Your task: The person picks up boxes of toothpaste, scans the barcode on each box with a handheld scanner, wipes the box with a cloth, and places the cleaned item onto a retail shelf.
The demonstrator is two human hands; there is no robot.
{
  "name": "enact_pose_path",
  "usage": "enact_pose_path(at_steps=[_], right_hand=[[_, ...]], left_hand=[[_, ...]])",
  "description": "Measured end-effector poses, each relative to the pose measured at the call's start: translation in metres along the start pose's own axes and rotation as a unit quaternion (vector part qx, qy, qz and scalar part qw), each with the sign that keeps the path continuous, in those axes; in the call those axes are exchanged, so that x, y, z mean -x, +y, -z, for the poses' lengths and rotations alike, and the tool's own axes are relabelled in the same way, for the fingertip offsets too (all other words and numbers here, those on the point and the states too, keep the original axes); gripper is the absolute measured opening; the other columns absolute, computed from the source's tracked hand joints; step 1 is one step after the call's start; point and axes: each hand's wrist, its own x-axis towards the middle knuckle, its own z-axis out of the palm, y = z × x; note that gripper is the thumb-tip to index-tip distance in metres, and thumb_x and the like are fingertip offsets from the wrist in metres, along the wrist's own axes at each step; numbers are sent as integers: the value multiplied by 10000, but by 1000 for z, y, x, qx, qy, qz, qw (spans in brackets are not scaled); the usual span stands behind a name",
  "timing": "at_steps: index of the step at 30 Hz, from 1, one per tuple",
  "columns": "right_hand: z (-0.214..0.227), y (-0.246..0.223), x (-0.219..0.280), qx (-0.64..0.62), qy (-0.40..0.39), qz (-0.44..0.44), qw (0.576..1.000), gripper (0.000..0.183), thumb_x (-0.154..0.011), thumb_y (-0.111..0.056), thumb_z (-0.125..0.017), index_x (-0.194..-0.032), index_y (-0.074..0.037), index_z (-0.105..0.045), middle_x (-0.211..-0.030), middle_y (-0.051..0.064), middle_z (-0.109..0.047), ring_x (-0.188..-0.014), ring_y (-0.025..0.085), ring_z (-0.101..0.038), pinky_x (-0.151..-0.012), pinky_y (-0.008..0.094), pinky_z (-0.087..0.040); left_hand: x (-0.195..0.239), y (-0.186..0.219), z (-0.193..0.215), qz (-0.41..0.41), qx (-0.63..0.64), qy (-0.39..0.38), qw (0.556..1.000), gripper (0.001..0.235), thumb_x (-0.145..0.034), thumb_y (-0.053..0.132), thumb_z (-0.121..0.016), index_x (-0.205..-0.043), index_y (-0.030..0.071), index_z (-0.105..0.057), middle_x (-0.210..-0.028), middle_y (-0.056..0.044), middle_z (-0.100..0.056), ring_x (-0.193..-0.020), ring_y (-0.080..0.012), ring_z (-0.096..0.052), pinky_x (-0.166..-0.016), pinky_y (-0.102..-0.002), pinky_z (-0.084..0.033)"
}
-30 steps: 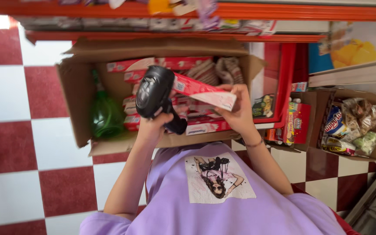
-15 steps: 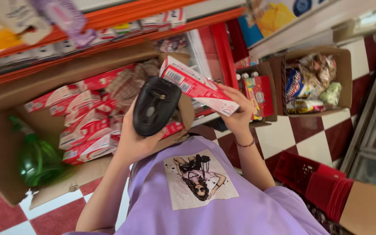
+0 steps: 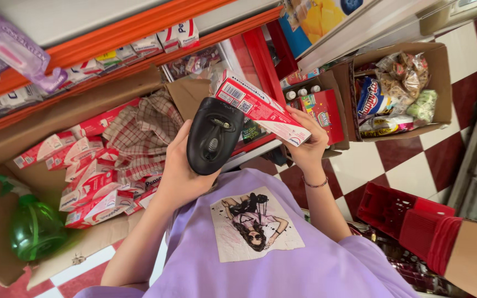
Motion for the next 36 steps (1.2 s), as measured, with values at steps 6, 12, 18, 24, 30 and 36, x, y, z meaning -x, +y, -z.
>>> enact_pose_path(at_steps=[6, 12, 18, 24, 30, 36], right_hand=[[-9, 15, 4, -164, 32, -97, 981, 583, -832, -8, -864, -1357, 50, -618, -1318, 154, -674, -1182, 203, -660, -1088, 341, -532], [-32, 45, 7, -388, 88, -161, 903, 500, -932, 32, -783, -1362, 32, -529, -1286, 146, -676, -1201, 258, -672, -1110, 405, -559], [-48, 45, -8, -499, 115, -227, 828, 444, -1011, -215, -729, -1389, -114, -518, -1316, 69, -625, -1213, 210, -639, -1064, 393, -563], [-73, 36, -28, -685, -81, -241, 682, 570, -1076, -603, -537, -1167, -43, -583, -1091, 82, -644, -1018, 224, -609, -878, 348, -537], [-101, -1, -25, -602, 16, -482, 636, 597, -859, -656, -648, -1173, -148, -648, -1154, 56, -695, -1119, 228, -696, -958, 468, -582], [-112, -26, -18, -681, -51, -491, 541, 616, -971, -542, -636, -1430, -137, -564, -1206, 61, -660, -1120, 208, -668, -1001, 497, -581]], left_hand=[[4, -10, 13, 29, -38, 50, 998, 335, -750, 52, -731, -1075, 6, -663, -1065, -153, -582, -1000, -325, -586, -888, -372, -504], [40, -45, 50, 52, -282, 223, 932, 542, -759, 72, -783, -1252, -45, -592, -1279, -235, -552, -1178, -430, -573, -1018, -492, -483], [82, -82, 74, 213, -325, 272, 880, 563, -825, 88, -834, -1314, -4, -570, -1262, -249, -558, -1170, -446, -585, -1019, -479, -485], [102, -114, 69, 199, -297, 304, 883, 1120, -901, 91, -851, -1704, 88, -70, -1422, -327, -468, -1281, -465, -538, -1125, -503, -456], [96, -142, 68, 217, -372, 293, 854, 1076, -950, 245, -828, -1661, 78, -38, -1305, -325, -470, -1185, -529, -499, -1089, -575, -398], [115, -132, 65, 101, -502, 295, 806, 775, -962, 191, -770, -1595, 59, -345, -1317, -301, -476, -1179, -462, -499, -1034, -569, -420]])
